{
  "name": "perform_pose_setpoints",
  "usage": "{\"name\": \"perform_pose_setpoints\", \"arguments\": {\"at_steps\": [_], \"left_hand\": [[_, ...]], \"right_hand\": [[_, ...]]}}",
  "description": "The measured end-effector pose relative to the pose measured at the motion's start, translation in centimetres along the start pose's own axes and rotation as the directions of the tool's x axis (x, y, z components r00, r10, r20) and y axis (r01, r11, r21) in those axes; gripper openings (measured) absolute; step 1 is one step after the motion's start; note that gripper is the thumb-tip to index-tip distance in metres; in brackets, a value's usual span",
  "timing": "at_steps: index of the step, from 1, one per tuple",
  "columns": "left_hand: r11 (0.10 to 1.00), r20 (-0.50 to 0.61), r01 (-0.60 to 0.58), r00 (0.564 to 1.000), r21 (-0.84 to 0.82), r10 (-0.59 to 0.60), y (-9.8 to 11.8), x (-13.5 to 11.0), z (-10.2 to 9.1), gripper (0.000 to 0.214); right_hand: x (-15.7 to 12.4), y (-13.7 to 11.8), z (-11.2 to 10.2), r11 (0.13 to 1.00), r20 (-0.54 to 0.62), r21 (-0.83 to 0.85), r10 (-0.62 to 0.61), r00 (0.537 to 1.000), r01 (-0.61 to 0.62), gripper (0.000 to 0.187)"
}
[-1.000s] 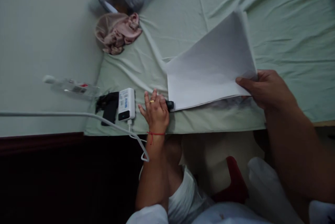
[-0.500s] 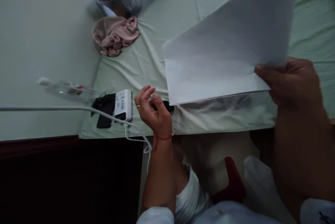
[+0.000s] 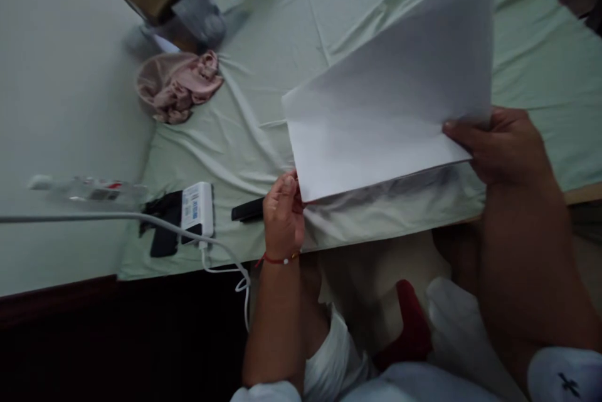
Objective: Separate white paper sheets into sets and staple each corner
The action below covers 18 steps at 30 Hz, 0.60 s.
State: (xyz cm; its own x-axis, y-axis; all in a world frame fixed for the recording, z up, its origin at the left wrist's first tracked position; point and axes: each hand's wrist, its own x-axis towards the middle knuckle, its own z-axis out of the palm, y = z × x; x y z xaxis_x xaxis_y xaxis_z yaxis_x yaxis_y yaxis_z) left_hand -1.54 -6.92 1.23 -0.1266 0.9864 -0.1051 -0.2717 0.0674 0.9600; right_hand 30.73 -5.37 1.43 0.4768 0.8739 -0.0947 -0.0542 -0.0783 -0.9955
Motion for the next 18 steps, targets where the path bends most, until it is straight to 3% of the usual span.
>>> {"name": "perform_pose_setpoints", "arguments": {"at_steps": [3, 10, 13, 18], "left_hand": [[0.996, 0.010, 0.047, 0.999, 0.070, -0.048, -0.9, 0.4, 0.4, 0.044], [0.968, -0.170, 0.058, 0.985, 0.244, -0.017, -2.9, 1.0, 1.4, 0.044], [0.960, -0.151, 0.037, 0.988, 0.277, 0.006, -2.8, 0.9, 1.8, 0.047], [0.980, -0.054, 0.051, 0.998, 0.191, -0.041, -2.3, 1.0, 1.9, 0.046]], "right_hand": [[0.2, 0.2, -0.5, 1.000, 0.036, 0.028, 0.003, 0.999, -0.004, 0.014], [0.1, -0.1, -0.4, 0.998, 0.023, 0.049, 0.050, 0.998, -0.051, 0.006], [0.2, -0.2, -0.4, 0.999, 0.004, -0.006, 0.038, 0.999, -0.038, 0.003], [0.8, 0.3, -0.5, 0.993, -0.058, 0.109, 0.050, 0.997, -0.043, 0.008]]}}
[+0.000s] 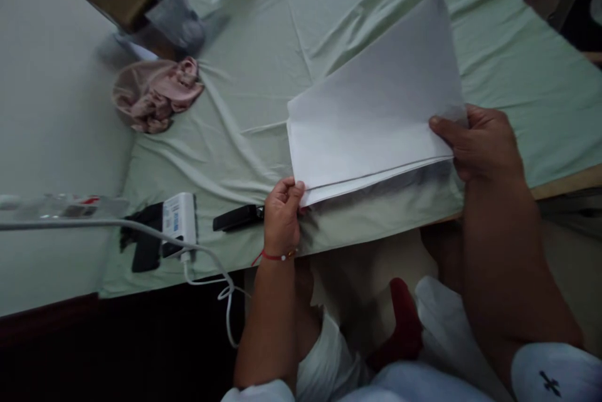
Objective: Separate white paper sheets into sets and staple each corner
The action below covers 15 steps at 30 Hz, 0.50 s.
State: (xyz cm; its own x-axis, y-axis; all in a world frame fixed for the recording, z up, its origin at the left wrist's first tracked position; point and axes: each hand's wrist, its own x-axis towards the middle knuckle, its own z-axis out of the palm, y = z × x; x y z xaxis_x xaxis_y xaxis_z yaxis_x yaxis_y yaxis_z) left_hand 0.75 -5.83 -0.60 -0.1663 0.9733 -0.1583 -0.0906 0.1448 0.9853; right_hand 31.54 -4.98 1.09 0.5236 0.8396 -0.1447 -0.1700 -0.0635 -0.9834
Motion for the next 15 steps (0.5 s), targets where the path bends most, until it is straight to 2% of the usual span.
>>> {"name": "perform_pose_setpoints", "arguments": {"at_steps": [2, 5, 10, 13, 15], "left_hand": [[0.999, 0.006, 0.035, 0.999, 0.017, -0.036, 0.03, 0.06, -0.10, 0.047], [0.998, -0.045, 0.056, 0.997, 0.014, -0.055, -0.07, 0.14, -0.18, 0.052], [0.991, -0.052, 0.068, 0.996, -0.113, -0.074, -0.07, 0.25, -0.09, 0.051], [0.980, -0.054, 0.078, 0.995, -0.185, -0.090, -0.03, 0.31, -0.05, 0.042], [0.964, -0.039, 0.094, 0.993, -0.247, -0.107, -0.03, 0.36, -0.06, 0.043]], "right_hand": [[0.27, 0.37, 0.03, 0.999, -0.027, 0.032, -0.010, 1.000, 0.010, 0.011], [0.44, 0.81, 0.12, 0.995, 0.002, 0.101, -0.017, 1.000, 0.016, 0.019], [0.12, 0.57, 0.36, 0.985, 0.039, 0.166, 0.049, 0.998, -0.055, 0.029], [-0.11, 0.23, 0.49, 0.985, 0.059, 0.149, 0.079, 0.995, -0.087, 0.029], [-0.24, 0.09, 0.51, 0.987, 0.080, 0.124, 0.096, 0.992, -0.106, 0.027]]}}
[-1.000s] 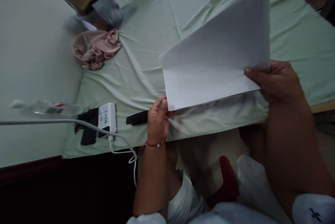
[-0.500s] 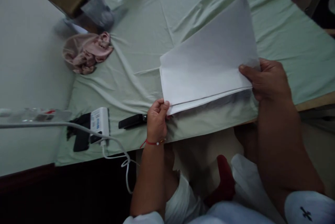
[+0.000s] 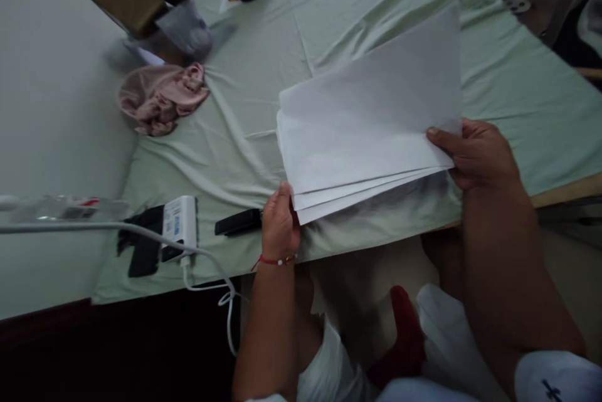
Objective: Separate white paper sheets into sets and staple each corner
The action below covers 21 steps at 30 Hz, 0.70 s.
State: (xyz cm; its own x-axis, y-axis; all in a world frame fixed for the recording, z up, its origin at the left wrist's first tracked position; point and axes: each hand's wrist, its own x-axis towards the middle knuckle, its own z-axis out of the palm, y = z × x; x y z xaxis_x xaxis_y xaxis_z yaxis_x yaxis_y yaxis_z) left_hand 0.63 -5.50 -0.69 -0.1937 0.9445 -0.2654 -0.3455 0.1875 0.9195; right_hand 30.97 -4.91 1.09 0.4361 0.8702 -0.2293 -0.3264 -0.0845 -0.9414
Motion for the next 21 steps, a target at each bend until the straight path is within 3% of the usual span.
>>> {"name": "perform_pose_setpoints", "arguments": {"at_steps": [3, 6, 9, 12, 15, 21], "left_hand": [[0.999, 0.024, 0.028, 0.999, -0.038, -0.027, 0.0, 0.1, -0.1, 0.051], [0.998, 0.001, -0.001, 1.000, 0.060, 0.001, 0.3, 0.3, -0.4, 0.050], [0.972, -0.020, -0.162, 0.986, 0.169, 0.168, 1.0, 0.6, -0.9, 0.048], [0.881, 0.041, -0.385, 0.920, 0.274, 0.389, 2.1, 0.9, -1.6, 0.043], [0.810, 0.127, -0.476, 0.878, 0.343, 0.462, 2.7, 1.1, -2.3, 0.044], [0.762, 0.180, -0.499, 0.865, 0.413, 0.469, 2.2, 1.3, -3.0, 0.034]], "right_hand": [[-0.2, -0.1, -0.1, 0.999, 0.058, -0.033, 0.010, 0.998, -0.009, 0.027], [-0.4, -0.2, -0.6, 0.999, 0.164, -0.053, 0.002, 0.986, 0.007, 0.029], [-0.5, -0.5, -1.3, 0.995, 0.270, -0.101, 0.018, 0.963, 0.010, 0.029], [-0.5, -0.6, -1.9, 0.994, 0.326, -0.087, -0.039, 0.944, 0.071, 0.025], [-0.5, -0.6, -2.1, 0.989, 0.331, -0.056, -0.114, 0.937, 0.140, 0.022], [-1.0, -0.3, -1.8, 0.980, 0.257, -0.124, -0.119, 0.959, 0.155, 0.033]]}}
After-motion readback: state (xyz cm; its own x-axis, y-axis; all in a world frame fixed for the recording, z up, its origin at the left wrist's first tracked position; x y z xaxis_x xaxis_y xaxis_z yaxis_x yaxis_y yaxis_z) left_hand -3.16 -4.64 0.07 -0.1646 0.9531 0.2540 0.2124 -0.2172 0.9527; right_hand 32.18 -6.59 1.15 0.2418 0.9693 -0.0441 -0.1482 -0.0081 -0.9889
